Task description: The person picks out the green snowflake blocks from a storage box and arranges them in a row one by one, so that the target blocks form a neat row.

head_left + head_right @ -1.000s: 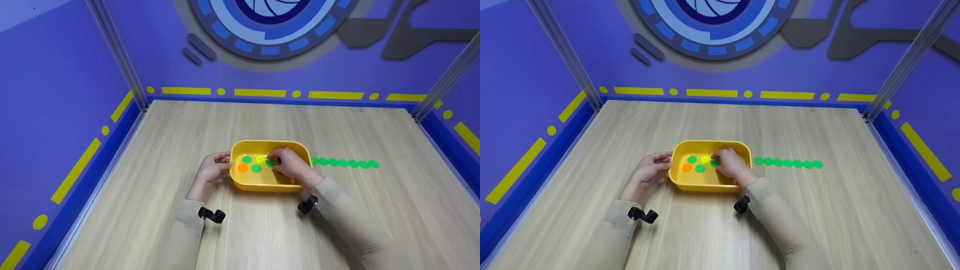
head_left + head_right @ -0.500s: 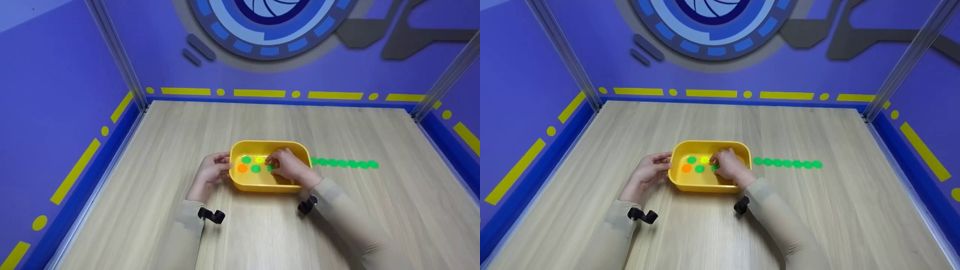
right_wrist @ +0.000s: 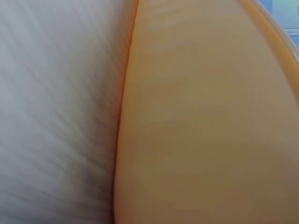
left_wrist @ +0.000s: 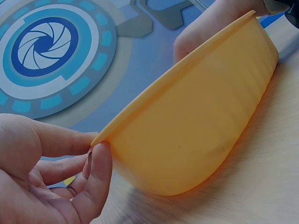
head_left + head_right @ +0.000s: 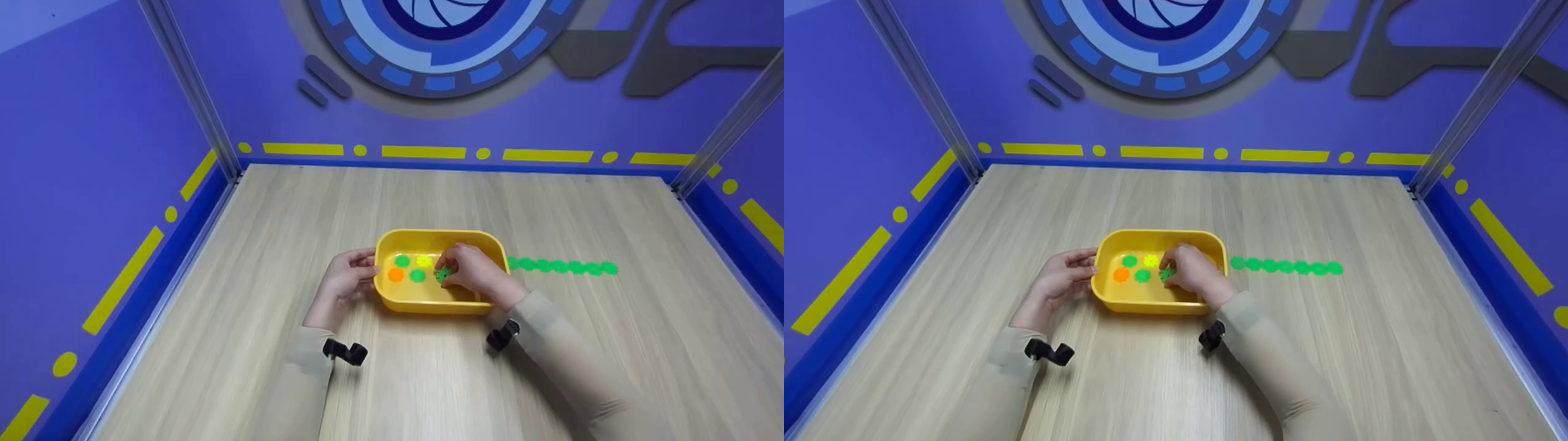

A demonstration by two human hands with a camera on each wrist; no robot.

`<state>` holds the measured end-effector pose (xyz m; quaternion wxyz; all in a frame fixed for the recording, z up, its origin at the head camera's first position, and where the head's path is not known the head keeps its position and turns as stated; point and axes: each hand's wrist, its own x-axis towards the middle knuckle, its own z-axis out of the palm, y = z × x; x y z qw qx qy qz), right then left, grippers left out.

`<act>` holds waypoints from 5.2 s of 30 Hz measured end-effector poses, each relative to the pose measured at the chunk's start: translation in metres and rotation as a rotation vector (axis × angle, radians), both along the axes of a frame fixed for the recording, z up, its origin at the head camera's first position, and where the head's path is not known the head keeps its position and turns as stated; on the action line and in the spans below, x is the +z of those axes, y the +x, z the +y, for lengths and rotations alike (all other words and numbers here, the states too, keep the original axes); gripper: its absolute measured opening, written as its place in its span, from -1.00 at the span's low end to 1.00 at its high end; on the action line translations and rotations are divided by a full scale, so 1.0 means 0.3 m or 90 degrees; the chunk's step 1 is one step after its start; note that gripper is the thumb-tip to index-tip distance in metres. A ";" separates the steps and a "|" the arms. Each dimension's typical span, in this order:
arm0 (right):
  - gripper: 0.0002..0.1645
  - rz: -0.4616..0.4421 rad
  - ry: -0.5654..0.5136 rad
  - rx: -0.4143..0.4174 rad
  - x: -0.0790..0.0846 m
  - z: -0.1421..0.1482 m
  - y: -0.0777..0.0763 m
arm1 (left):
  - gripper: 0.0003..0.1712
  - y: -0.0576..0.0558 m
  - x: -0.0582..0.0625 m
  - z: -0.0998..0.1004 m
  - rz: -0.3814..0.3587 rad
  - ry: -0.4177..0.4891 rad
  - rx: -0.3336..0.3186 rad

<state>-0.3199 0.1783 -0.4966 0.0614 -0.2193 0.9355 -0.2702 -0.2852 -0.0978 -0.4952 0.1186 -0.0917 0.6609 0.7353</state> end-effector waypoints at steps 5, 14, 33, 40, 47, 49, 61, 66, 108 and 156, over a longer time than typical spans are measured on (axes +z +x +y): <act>-0.74 -0.026 -0.014 -0.014 0.013 0.008 0.010 | -0.45 -0.001 -0.003 -0.001 0.014 0.000 -0.004; -0.77 -0.036 -0.033 -0.006 0.029 0.032 0.030 | -0.46 0.000 -0.001 0.000 0.010 -0.005 -0.002; -0.74 -0.058 -0.120 -0.044 0.075 0.079 0.063 | -0.46 -0.006 -0.007 0.001 0.019 -0.012 -0.002; -0.71 -0.082 -0.149 -0.066 0.091 0.106 0.072 | -0.46 -0.008 -0.007 0.000 0.022 -0.016 -0.004; -0.70 -0.111 -0.161 -0.097 0.104 0.128 0.081 | -0.46 -0.005 -0.003 -0.002 0.025 -0.036 -0.013; -0.68 -0.111 -0.160 -0.105 0.107 0.133 0.083 | -0.46 -0.004 -0.001 -0.002 0.028 -0.044 -0.015; -0.64 -0.134 -0.173 -0.145 0.127 0.182 0.092 | -0.47 -0.009 -0.006 -0.004 0.022 -0.043 -0.016; -0.63 -0.147 -0.195 -0.154 0.131 0.205 0.092 | -0.46 -0.010 -0.006 -0.004 0.016 -0.043 -0.013; -0.47 -0.068 -0.272 -0.232 0.130 0.536 0.136 | -0.45 -0.003 -0.006 -0.002 0.020 -0.025 -0.008; -0.58 -0.145 -0.602 -0.508 0.020 0.968 0.179 | -0.47 -0.005 -0.010 -0.001 0.019 -0.023 -0.009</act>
